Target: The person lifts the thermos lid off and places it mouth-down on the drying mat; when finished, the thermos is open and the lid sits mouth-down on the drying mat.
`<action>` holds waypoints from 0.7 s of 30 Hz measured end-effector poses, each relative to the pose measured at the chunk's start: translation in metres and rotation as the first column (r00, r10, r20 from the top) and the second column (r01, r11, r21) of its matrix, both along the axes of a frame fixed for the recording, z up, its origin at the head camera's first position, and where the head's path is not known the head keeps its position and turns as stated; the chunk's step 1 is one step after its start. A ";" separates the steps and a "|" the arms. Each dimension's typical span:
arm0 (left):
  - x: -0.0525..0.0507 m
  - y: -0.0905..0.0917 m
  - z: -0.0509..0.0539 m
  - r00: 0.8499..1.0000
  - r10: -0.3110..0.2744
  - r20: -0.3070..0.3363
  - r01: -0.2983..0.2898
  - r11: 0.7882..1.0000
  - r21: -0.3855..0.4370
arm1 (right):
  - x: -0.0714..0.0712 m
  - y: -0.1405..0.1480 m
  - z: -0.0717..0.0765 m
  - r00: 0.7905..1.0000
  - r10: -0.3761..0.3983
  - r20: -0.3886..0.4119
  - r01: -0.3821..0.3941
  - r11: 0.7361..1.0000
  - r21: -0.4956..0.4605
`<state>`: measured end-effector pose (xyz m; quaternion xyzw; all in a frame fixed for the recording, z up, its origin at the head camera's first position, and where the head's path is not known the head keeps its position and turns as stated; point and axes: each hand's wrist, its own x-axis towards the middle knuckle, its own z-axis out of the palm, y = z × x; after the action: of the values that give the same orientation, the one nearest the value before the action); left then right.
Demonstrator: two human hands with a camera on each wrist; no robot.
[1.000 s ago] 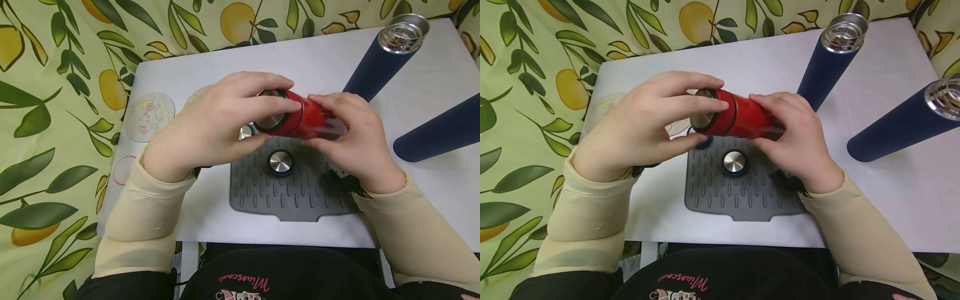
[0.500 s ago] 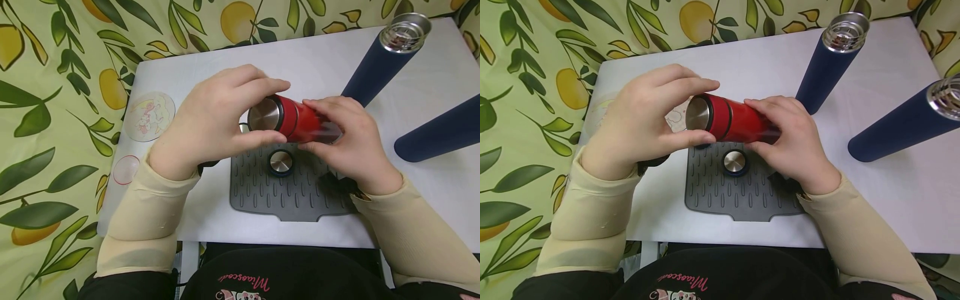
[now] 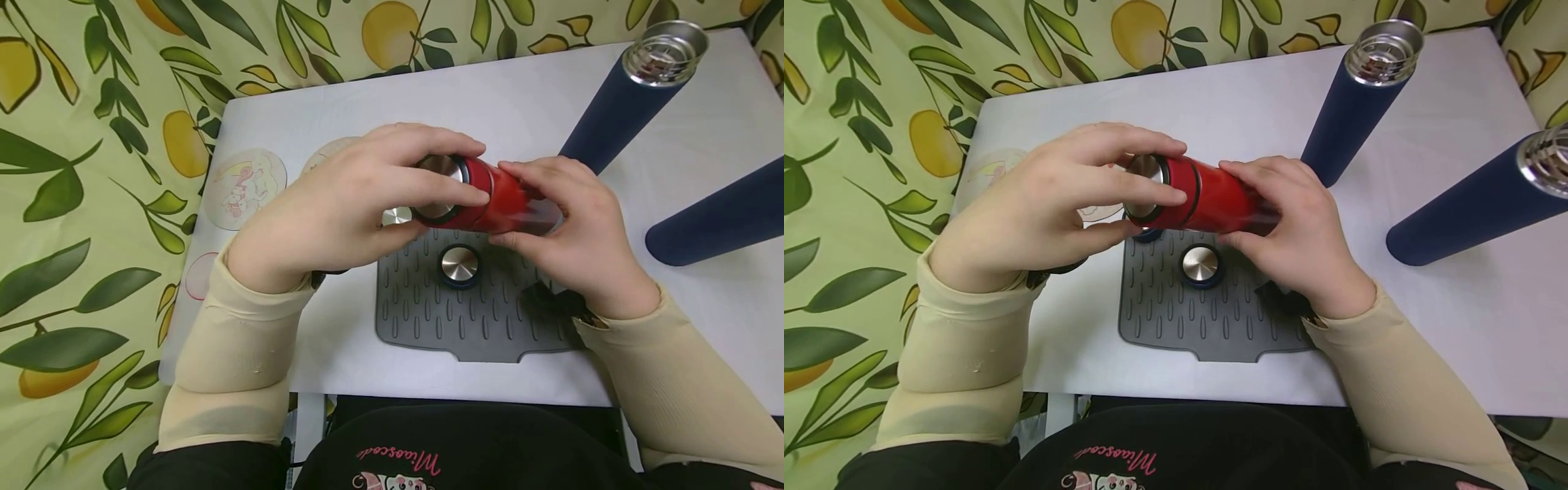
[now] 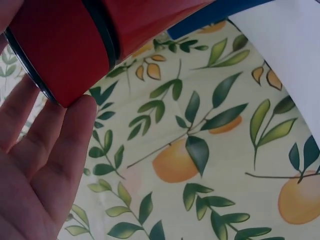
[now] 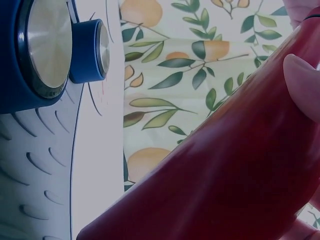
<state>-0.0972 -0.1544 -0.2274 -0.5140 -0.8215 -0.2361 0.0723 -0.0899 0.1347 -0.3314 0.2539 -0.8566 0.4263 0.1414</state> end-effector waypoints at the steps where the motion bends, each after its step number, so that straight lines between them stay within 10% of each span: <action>1: 0.001 0.000 0.000 1.000 0.021 -0.004 -0.021 1.000 -0.011 | 0.000 0.000 0.000 1.000 0.003 -0.001 -0.003 1.000 -0.006; 13: 0.008 0.004 -0.001 0.950 0.285 -0.129 -0.280 0.958 0.059 | 0.002 -0.005 -0.002 0.999 0.047 -0.006 -0.047 0.999 -0.028; 16: 0.007 0.002 0.001 0.964 0.245 -0.100 -0.242 0.969 0.046 | 0.002 -0.005 -0.003 0.999 0.046 -0.001 -0.046 0.999 -0.024; 21: 0.002 -0.006 0.003 0.999 0.021 -0.050 -0.020 0.999 0.032 | 0.001 -0.004 -0.004 0.999 0.042 0.011 -0.042 0.999 -0.028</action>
<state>-0.0956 -0.1608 -0.2242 -0.5102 -0.8208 -0.2350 0.1035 -0.0886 0.1311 -0.3351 0.2674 -0.8459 0.4425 0.1310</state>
